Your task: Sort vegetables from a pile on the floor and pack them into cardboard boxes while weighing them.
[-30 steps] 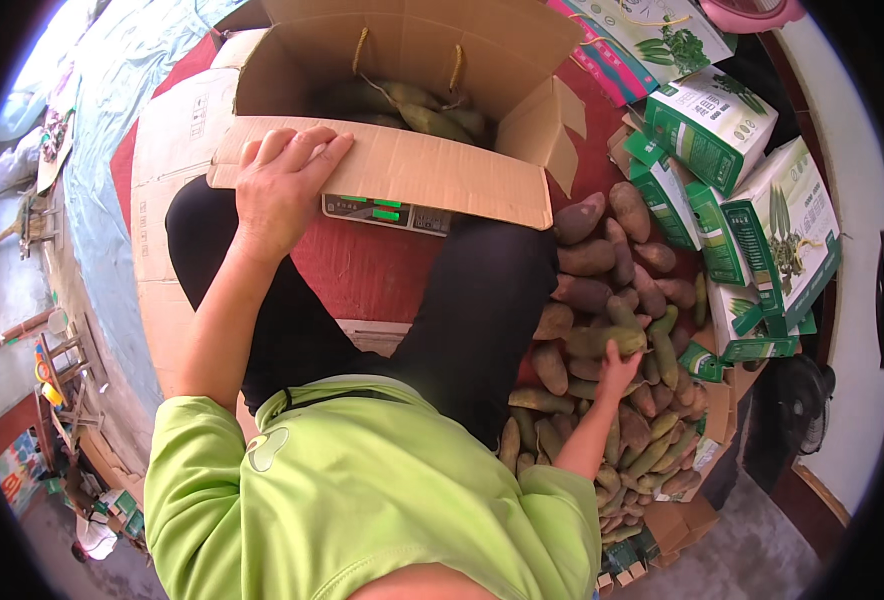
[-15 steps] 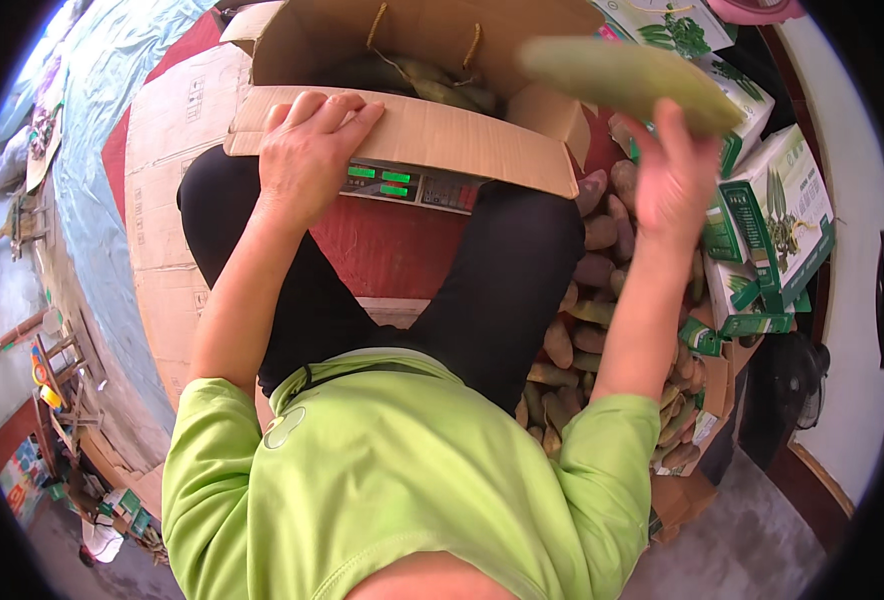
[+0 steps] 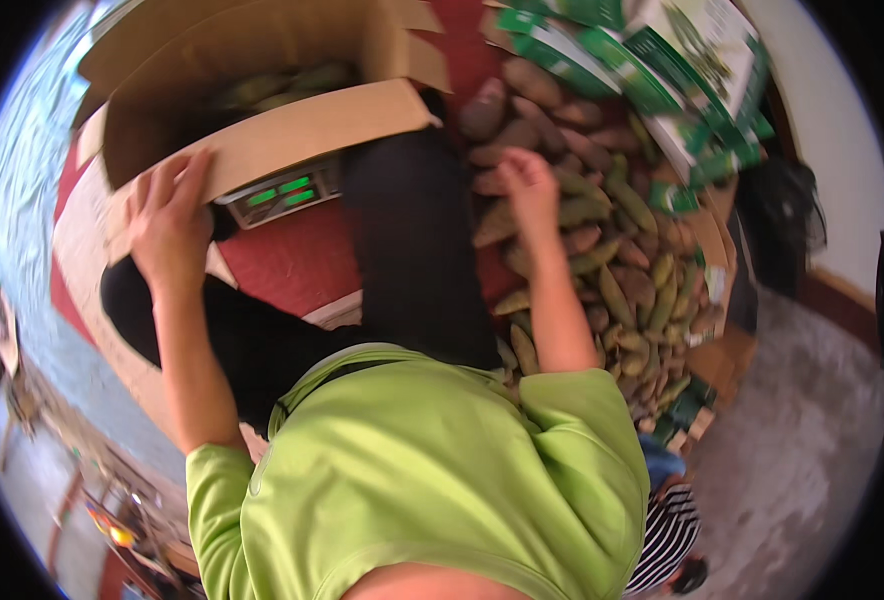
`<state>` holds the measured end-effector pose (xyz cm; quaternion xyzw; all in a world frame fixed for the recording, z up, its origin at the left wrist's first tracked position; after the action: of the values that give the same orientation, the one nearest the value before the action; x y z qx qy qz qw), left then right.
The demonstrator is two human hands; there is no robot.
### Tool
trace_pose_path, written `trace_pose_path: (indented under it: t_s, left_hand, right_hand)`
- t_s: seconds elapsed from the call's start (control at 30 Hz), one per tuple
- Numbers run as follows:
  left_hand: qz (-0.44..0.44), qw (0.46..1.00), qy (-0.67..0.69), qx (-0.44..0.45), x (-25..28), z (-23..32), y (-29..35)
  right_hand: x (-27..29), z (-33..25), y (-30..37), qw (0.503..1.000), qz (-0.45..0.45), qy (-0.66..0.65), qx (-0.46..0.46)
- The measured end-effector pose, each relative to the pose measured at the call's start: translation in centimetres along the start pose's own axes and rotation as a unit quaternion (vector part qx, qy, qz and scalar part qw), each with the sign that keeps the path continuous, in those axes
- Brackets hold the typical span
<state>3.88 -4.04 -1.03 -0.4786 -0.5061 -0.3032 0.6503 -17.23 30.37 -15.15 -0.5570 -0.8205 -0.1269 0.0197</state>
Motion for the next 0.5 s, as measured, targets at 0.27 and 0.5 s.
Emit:
trace_pose_path:
  t_s: [0.27, 0.5]
  left_hand:
    - [0.037, 0.999, -0.017, -0.012, -0.1, -0.9, 0.7]
    - [0.108, 0.991, -0.068, -0.026, 1.0, -1.0, 1.1]
  right_hand:
    - [1.7, 17.6, 12.8, 0.953, -0.028, 0.219, -0.208]
    - [2.1, 19.8, 15.9, 0.942, -0.057, 0.181, -0.275]
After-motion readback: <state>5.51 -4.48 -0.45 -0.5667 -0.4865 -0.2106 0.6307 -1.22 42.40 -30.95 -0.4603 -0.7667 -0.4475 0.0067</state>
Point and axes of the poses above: each hand's wrist, its own y-axis away from the middle knuckle, its own x-axis out of the back of the hand, z = x × y, the point moved 3 cm from there along -y, towards the middle knuckle, and after that the axes turned 3 degrees about -z, right-handed, at the moved point
